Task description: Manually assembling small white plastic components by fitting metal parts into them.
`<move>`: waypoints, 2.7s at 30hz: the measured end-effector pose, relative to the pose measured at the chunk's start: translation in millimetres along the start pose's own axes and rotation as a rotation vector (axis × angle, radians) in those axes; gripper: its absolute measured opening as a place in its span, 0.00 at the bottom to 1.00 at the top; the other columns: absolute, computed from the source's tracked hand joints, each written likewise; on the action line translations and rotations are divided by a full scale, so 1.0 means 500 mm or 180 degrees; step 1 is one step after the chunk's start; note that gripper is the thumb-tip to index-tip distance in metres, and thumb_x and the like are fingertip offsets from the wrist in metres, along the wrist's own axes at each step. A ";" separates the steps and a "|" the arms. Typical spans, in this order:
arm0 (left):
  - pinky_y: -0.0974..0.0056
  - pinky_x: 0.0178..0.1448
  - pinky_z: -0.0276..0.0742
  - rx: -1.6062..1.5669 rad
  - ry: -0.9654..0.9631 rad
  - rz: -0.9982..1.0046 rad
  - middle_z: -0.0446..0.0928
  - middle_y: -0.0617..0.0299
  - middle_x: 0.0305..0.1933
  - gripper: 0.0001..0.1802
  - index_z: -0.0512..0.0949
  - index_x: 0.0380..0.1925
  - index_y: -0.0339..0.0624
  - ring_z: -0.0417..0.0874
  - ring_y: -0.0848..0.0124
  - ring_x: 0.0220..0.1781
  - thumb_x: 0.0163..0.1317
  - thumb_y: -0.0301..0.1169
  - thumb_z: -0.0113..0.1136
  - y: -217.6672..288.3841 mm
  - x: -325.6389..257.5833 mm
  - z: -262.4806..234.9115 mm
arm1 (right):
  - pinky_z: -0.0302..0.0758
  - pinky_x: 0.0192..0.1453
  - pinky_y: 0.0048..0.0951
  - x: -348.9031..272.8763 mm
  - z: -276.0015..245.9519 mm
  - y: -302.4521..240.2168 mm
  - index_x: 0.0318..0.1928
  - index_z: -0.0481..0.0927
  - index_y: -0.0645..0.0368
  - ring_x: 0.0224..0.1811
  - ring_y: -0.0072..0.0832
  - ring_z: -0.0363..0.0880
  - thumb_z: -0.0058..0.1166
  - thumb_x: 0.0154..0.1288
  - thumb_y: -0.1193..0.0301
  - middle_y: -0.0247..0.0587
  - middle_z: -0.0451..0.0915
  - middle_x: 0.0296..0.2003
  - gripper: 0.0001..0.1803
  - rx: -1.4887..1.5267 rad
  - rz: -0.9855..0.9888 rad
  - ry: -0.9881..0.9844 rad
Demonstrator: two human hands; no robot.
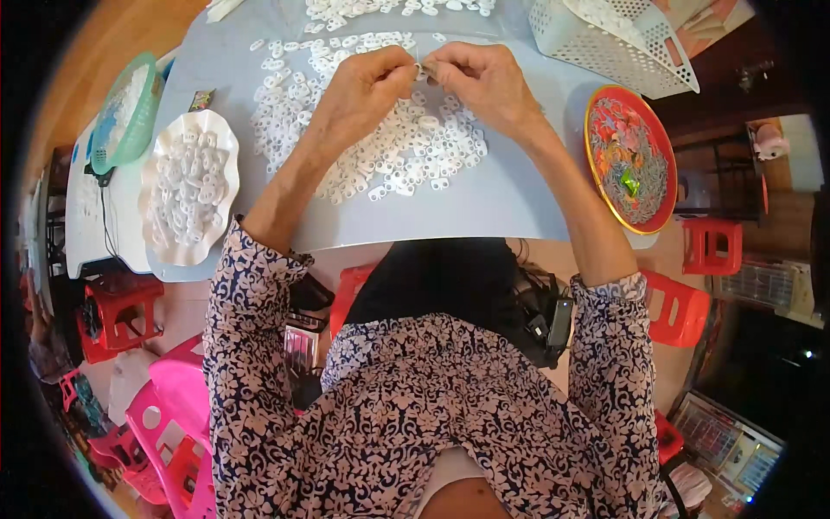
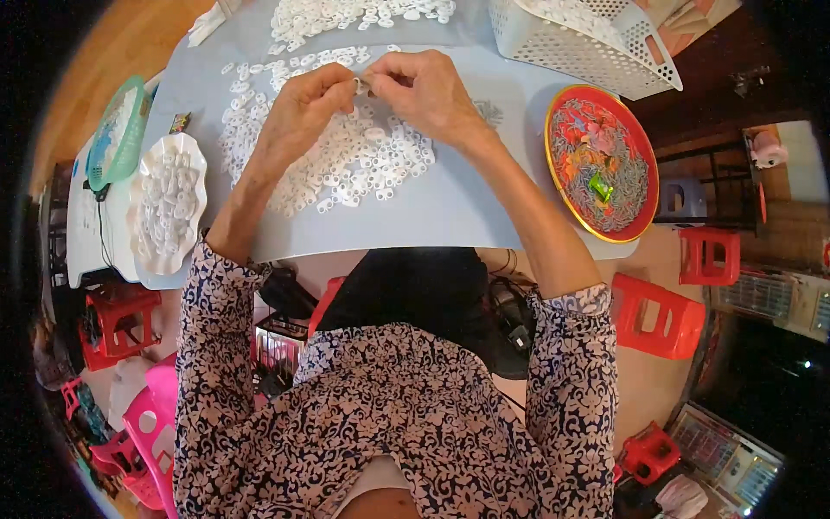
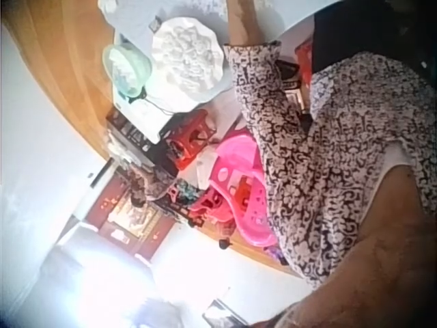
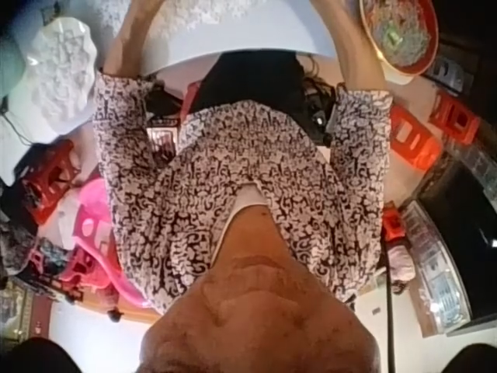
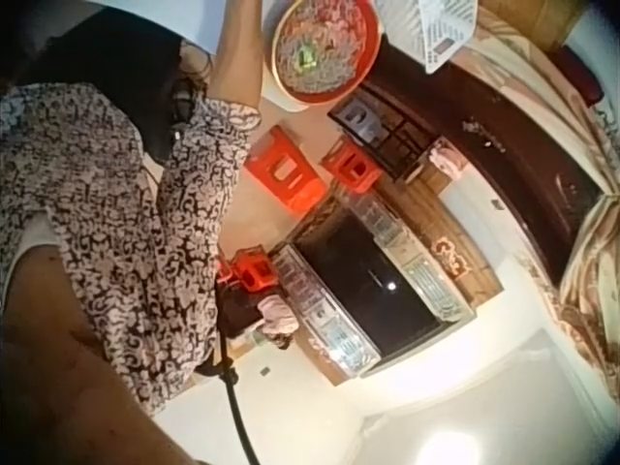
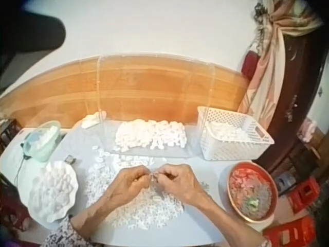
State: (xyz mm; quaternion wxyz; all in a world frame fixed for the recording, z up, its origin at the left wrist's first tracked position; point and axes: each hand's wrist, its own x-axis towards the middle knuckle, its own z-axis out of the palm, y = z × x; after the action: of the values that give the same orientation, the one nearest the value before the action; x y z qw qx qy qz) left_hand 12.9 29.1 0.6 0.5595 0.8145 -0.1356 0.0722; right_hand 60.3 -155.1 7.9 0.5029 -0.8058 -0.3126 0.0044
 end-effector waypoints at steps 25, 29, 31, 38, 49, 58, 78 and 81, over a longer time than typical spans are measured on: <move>0.74 0.27 0.60 -0.0432 -0.0176 -0.0175 0.70 0.70 0.21 0.08 0.77 0.28 0.37 0.65 0.83 0.23 0.60 0.29 0.52 -0.001 -0.009 0.020 | 0.71 0.29 0.27 -0.080 -0.183 0.018 0.35 0.80 0.62 0.21 0.26 0.73 0.55 0.59 0.74 0.41 0.78 0.22 0.06 -0.1872 0.0090 -0.0520; 0.75 0.27 0.60 -0.0395 -0.0176 -0.0198 0.69 0.70 0.21 0.07 0.77 0.29 0.37 0.65 0.83 0.23 0.60 0.28 0.52 -0.001 -0.010 0.020 | 0.73 0.30 0.28 -0.083 -0.175 0.048 0.34 0.81 0.62 0.23 0.30 0.76 0.55 0.58 0.75 0.43 0.79 0.24 0.05 -0.2008 -0.0141 -0.0394; 0.74 0.27 0.60 -0.0497 -0.0205 -0.0194 0.69 0.71 0.21 0.07 0.77 0.29 0.37 0.65 0.83 0.23 0.60 0.28 0.52 -0.007 -0.010 0.021 | 0.73 0.31 0.32 -0.076 -0.167 0.055 0.34 0.81 0.61 0.25 0.34 0.77 0.55 0.58 0.73 0.43 0.80 0.26 0.05 -0.2081 -0.0358 -0.0208; 0.74 0.27 0.60 -0.0526 -0.0200 -0.0179 0.69 0.71 0.20 0.07 0.76 0.28 0.36 0.64 0.83 0.23 0.60 0.29 0.52 0.004 -0.013 0.025 | 0.73 0.35 0.37 -0.042 -0.151 0.066 0.30 0.80 0.61 0.27 0.41 0.77 0.54 0.55 0.73 0.43 0.79 0.25 0.05 -0.2601 -0.0287 -0.0615; 0.74 0.26 0.58 -0.0195 -0.0254 -0.0167 0.68 0.72 0.20 0.07 0.77 0.28 0.36 0.62 0.84 0.22 0.61 0.28 0.52 0.008 -0.019 0.028 | 0.68 0.25 0.25 -0.045 -0.187 0.045 0.37 0.78 0.64 0.22 0.18 0.70 0.51 0.54 0.78 0.32 0.74 0.20 0.09 -0.1235 0.0542 -0.0384; 0.75 0.26 0.59 -0.0461 -0.0243 -0.0176 0.68 0.72 0.20 0.07 0.77 0.30 0.36 0.64 0.84 0.23 0.60 0.28 0.52 -0.002 -0.019 0.031 | 0.69 0.30 0.25 -0.060 -0.183 0.067 0.40 0.78 0.64 0.24 0.18 0.70 0.50 0.56 0.79 0.33 0.74 0.21 0.11 -0.1279 0.0394 -0.0402; 0.74 0.30 0.63 -0.0594 -0.0172 -0.0372 0.71 0.69 0.20 0.09 0.77 0.26 0.38 0.68 0.82 0.25 0.59 0.30 0.51 0.016 -0.012 0.017 | 0.74 0.46 0.18 -0.040 -0.020 0.004 0.48 0.76 0.64 0.39 0.16 0.76 0.52 0.60 0.80 0.32 0.78 0.36 0.14 0.1524 0.0161 -0.0244; 0.74 0.27 0.62 -0.0476 -0.0286 -0.0340 0.70 0.71 0.20 0.08 0.77 0.26 0.38 0.67 0.84 0.23 0.59 0.29 0.51 0.016 -0.015 0.017 | 0.75 0.46 0.19 -0.043 -0.013 0.003 0.48 0.76 0.63 0.40 0.16 0.77 0.52 0.62 0.79 0.33 0.79 0.38 0.13 0.1582 0.0352 -0.0260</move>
State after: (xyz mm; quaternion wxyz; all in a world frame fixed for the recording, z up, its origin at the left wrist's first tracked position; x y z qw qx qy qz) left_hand 3.3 19.6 2.6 0.6151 0.7790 -0.1220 -0.0046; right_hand 45.8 -172.0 3.2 0.6714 -0.6726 -0.2775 0.1412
